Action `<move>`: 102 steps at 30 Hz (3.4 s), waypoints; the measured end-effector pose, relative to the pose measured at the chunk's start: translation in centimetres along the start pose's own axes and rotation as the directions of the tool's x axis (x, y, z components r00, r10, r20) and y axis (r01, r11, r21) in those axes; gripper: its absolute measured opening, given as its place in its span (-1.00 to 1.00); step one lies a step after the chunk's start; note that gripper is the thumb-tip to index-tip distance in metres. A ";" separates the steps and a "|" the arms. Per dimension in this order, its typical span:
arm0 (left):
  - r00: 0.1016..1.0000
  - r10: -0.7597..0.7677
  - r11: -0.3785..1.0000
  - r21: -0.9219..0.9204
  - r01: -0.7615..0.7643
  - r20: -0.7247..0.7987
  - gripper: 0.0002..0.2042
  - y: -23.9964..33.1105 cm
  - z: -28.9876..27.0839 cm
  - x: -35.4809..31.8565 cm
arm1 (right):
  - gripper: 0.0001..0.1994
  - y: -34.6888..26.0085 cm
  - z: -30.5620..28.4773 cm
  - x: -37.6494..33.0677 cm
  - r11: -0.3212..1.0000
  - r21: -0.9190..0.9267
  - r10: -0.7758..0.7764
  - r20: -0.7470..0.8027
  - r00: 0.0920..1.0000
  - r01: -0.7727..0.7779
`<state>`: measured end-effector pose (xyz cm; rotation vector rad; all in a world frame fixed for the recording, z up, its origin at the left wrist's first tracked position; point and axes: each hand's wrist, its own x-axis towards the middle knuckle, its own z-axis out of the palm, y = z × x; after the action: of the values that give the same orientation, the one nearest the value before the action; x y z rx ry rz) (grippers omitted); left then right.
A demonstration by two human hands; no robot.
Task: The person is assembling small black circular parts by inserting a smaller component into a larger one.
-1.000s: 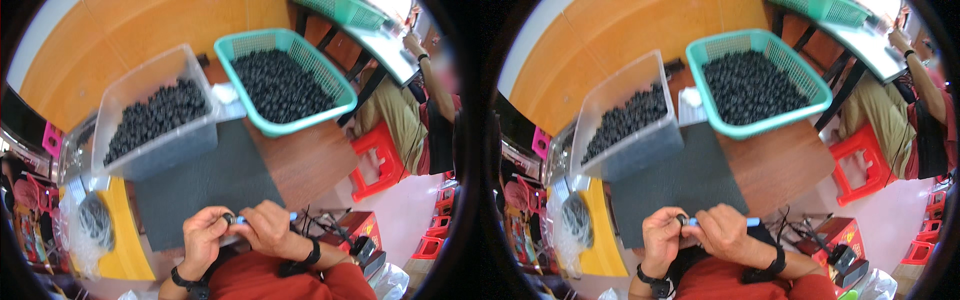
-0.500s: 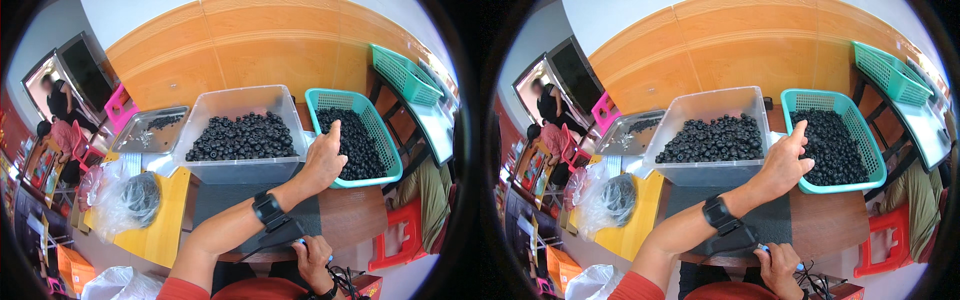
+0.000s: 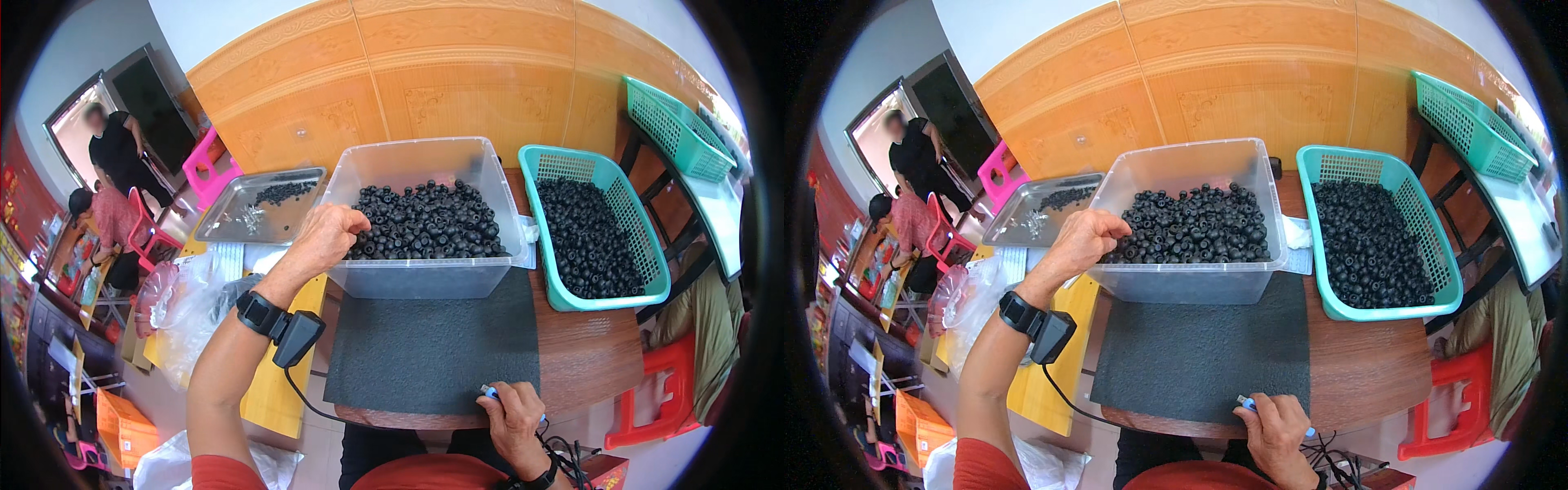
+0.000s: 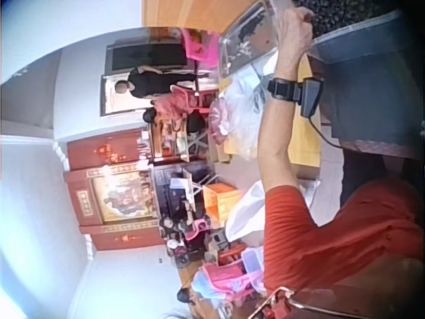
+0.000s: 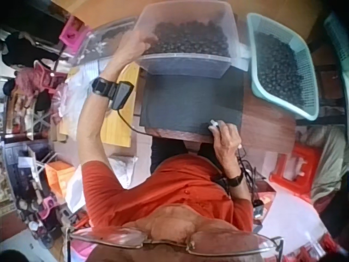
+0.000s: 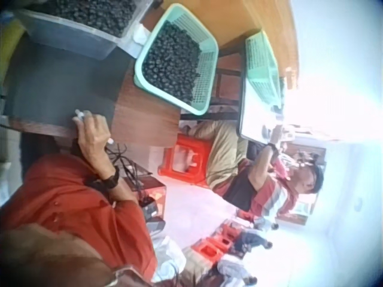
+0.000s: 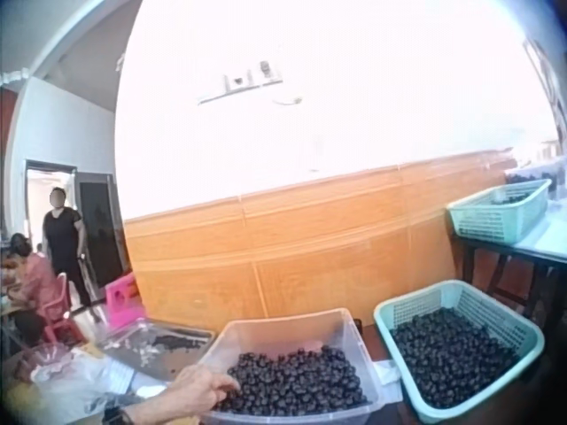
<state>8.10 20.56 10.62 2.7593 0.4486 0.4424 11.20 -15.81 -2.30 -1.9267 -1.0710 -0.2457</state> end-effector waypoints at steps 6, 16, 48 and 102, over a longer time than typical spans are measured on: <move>0.993 0.108 0.972 0.204 -0.117 0.057 -0.80 -1.6 1.1 1.2 | -0.77 0.0 -0.2 -0.2 0.999 -0.044 0.006 0.063 0.998 -0.004; 0.993 0.095 0.977 0.186 -0.105 0.066 -0.79 -0.8 1.8 2.4 | -0.77 0.0 0.3 -0.3 1.000 0.002 -0.024 0.058 0.998 0.024; 0.947 0.098 -0.199 -0.926 0.321 0.307 -0.71 12.8 9.9 -14.9 | -0.72 -3.6 -1.7 3.2 0.974 0.164 -0.149 -0.067 0.987 0.158; 0.918 -0.090 -0.419 -0.851 0.317 0.386 -0.74 14.6 14.4 -16.9 | -0.76 -0.5 0.5 0.6 0.985 0.088 -0.138 -0.122 0.983 0.149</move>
<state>1.55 -2.17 -1.56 0.7587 0.2671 0.2373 11.04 -14.96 -2.01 -1.7306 -1.1256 -0.3745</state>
